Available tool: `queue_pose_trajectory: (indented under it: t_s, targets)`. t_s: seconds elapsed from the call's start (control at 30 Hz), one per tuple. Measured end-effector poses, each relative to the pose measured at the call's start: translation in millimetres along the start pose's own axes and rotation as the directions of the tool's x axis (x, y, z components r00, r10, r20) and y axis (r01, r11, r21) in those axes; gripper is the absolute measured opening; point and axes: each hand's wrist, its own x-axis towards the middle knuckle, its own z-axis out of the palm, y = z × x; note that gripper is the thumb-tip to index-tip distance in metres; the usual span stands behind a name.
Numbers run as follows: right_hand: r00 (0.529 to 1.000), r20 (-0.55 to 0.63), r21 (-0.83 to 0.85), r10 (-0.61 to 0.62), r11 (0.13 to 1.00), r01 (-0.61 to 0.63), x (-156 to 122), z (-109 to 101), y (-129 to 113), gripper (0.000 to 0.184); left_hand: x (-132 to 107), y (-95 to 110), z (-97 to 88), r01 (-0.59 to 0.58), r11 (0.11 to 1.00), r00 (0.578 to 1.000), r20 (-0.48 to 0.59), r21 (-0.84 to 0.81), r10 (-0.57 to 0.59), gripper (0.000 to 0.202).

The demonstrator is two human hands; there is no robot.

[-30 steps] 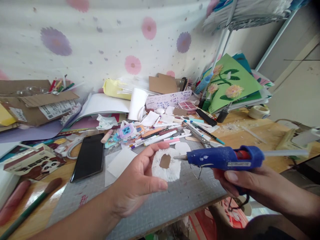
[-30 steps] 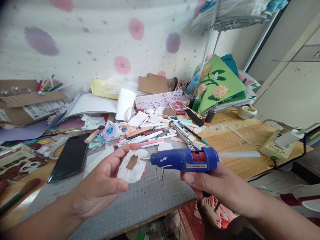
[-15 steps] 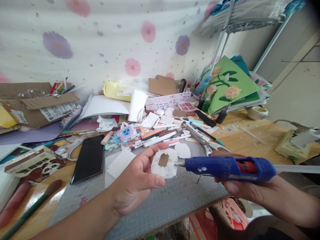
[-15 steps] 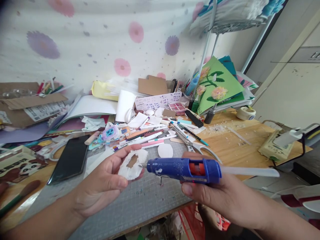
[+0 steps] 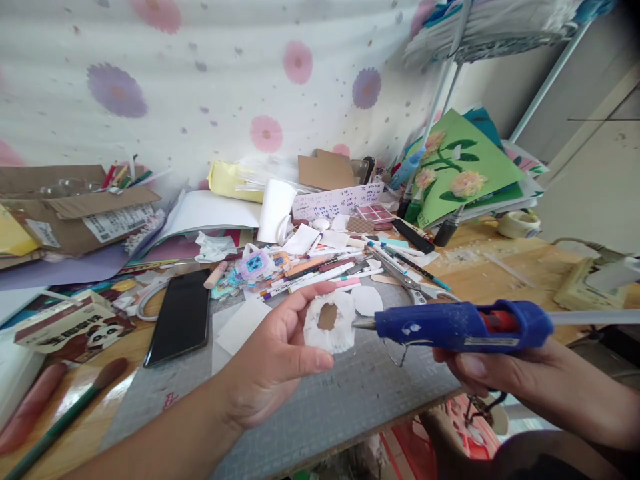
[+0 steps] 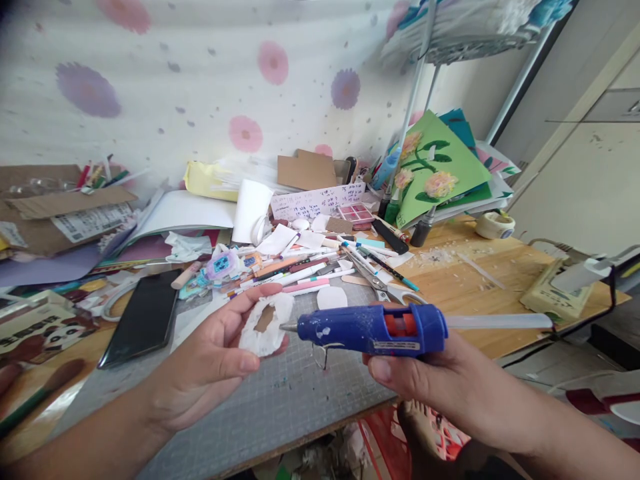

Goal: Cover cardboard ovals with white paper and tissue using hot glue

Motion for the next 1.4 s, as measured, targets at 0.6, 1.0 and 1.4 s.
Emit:
queue_pose_trajectory:
  t_s: [0.6,1.0,1.4]
  targets:
    - [0.980,-0.195,-0.182,-0.040,0.983,0.004,-6,-11,9,0.028,-1,3,1.6,0.024,0.998,0.999,-0.038,0.049,-0.023,0.065]
    - [0.994,-0.072,-0.135,-0.083,0.988,0.073,-1,-1,2,0.018,-2,1,-0.4,0.018,0.995,1.000,-0.008,0.102,-0.017,0.066]
    - [0.997,-0.043,-0.118,-0.064,0.991,0.058,1,2,0,0.025,-2,2,0.8,0.016,0.985,0.999,-0.030,0.172,-0.011,0.066]
